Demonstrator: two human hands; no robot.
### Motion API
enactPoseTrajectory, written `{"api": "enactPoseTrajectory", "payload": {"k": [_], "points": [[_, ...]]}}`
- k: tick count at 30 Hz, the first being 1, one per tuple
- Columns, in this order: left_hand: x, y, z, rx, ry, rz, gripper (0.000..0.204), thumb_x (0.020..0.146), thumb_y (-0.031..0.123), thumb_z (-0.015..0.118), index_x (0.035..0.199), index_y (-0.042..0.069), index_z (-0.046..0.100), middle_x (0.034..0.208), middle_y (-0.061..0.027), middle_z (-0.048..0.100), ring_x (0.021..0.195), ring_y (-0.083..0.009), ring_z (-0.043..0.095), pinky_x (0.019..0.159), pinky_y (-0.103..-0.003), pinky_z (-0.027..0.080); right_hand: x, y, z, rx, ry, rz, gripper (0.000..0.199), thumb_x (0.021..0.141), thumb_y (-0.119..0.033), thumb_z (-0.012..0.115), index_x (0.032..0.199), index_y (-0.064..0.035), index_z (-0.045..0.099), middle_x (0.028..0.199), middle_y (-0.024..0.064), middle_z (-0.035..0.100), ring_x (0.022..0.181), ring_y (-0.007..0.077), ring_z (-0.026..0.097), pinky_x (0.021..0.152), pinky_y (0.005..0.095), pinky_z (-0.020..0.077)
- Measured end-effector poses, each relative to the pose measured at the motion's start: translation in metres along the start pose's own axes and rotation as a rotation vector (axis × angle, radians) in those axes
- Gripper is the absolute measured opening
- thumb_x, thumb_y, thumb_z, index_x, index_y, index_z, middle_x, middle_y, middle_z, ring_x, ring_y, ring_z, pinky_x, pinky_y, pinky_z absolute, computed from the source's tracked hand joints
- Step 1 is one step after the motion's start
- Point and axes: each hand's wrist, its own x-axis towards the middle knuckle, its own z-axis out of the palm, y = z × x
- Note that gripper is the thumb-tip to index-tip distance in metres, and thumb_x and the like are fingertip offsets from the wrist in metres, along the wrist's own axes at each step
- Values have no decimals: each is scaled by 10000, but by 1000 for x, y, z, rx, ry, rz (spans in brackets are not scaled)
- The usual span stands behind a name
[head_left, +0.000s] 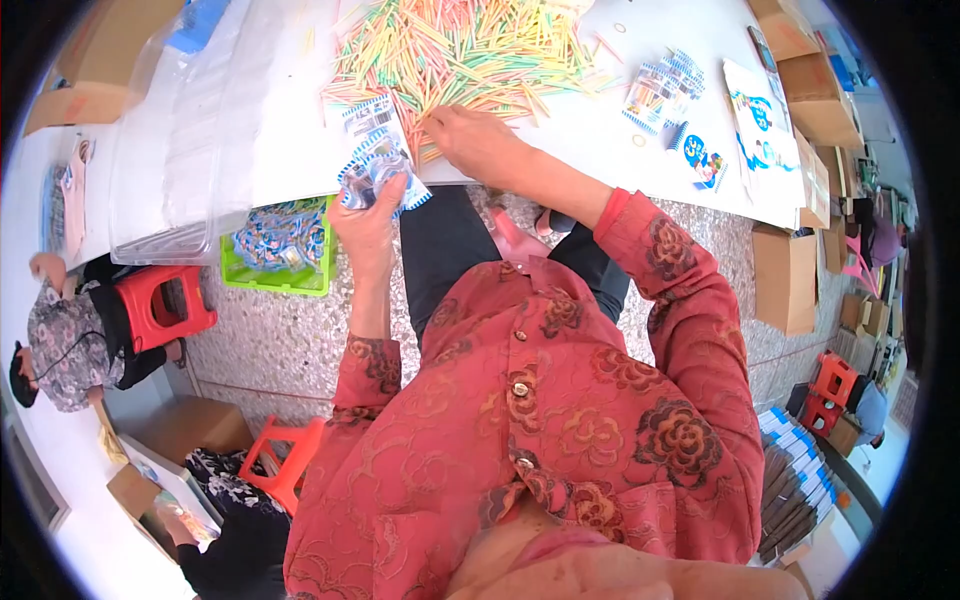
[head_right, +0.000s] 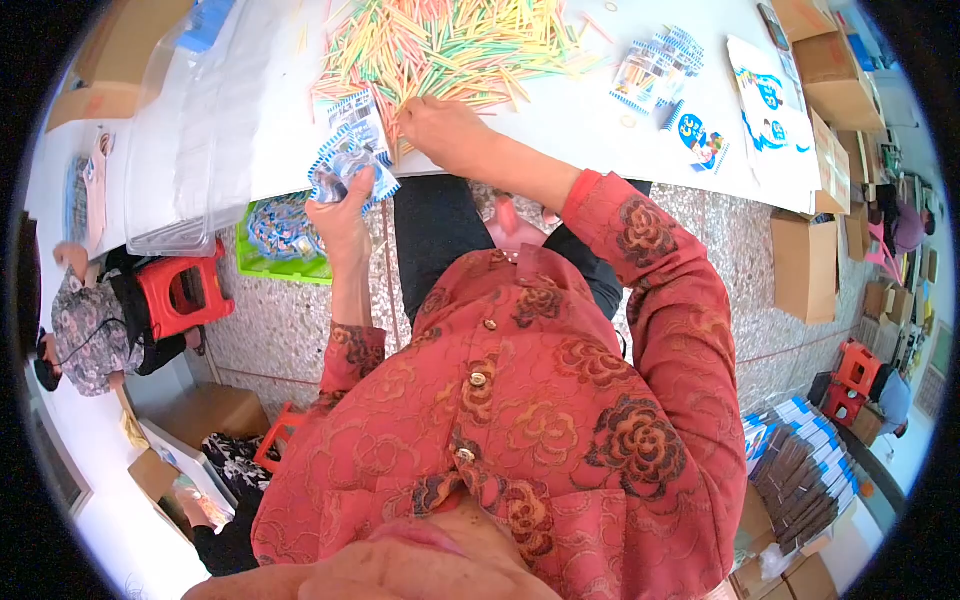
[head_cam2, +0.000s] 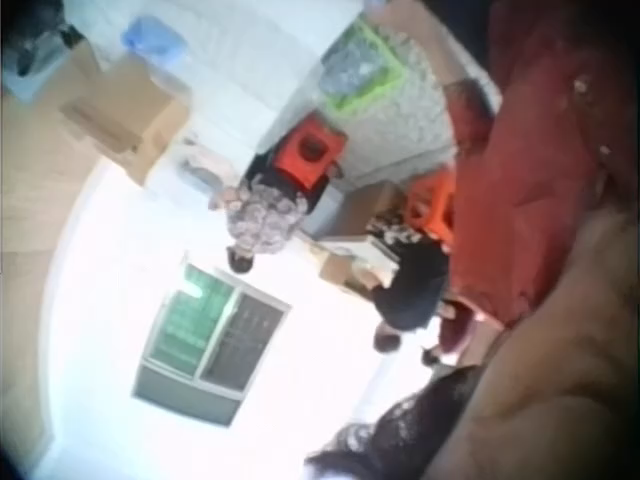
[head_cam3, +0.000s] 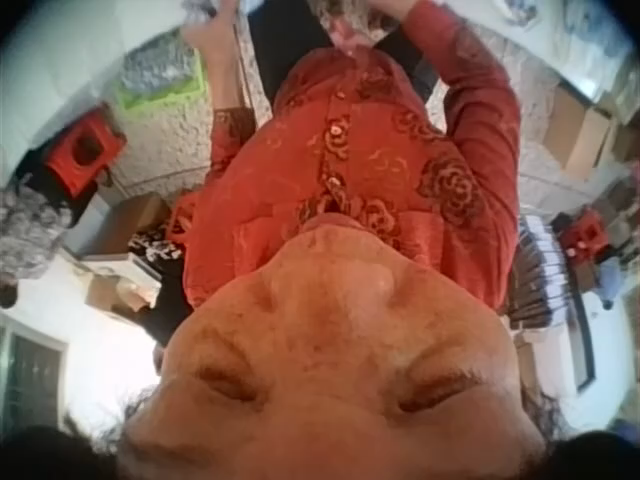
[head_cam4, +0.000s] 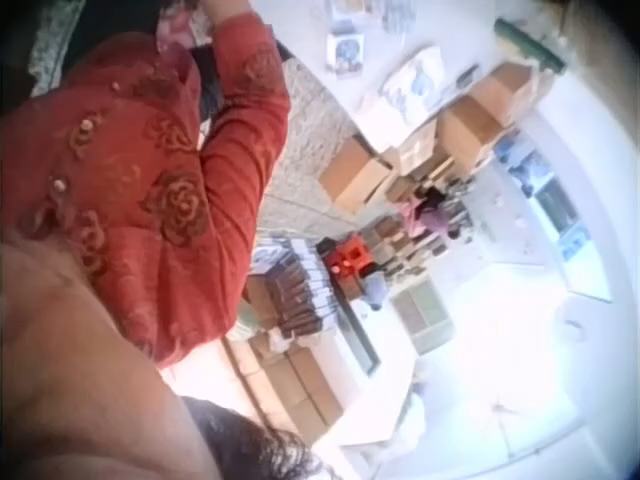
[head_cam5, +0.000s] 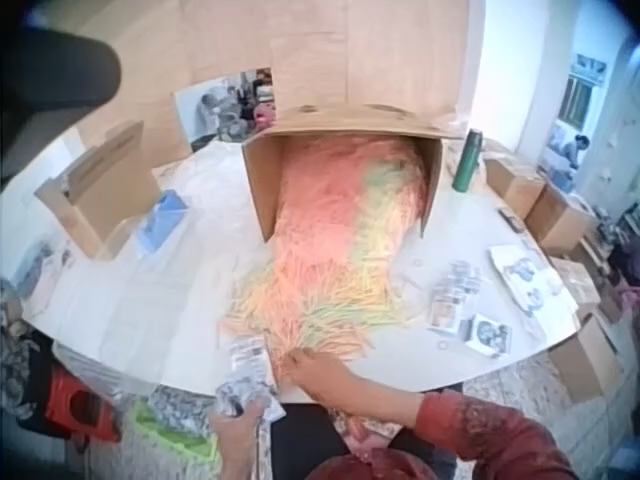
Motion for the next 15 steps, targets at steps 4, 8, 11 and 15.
{"api": "enactPoseTrajectory", "payload": {"k": [4,8,11,15], "points": [[-1,-2,0,-37,-22,-2,233,733,-18,735,951,-8,653,851,-22,653,711,-69,583,667,-217,479,15,-14,-11,-94,-144,17,223,742,-28,553,957,31,558,932,159,597,905,288,610,763,340,513],[-3,-6,0,-5,-64,3,230,738,-11,734,954,-7,655,865,-21,654,733,-65,583,682,-216,475,19,-13,-10,-154,-190,60,202,731,-28,559,921,37,574,883,157,607,874,284,623,701,335,531],[-5,-10,4,-20,-108,-24,228,744,-6,731,959,-8,655,871,-20,652,748,-64,581,690,-217,472,18,-1,-2,-226,-160,96,175,729,-40,556,886,34,580,859,151,607,849,274,626,643,331,539],[-8,-21,14,-35,-153,-68,213,753,4,726,953,-12,652,867,-14,649,748,-61,575,692,-215,469,14,13,0,-434,-99,24,148,718,-72,556,834,16,579,821,133,597,778,253,617,594,316,538]]}}
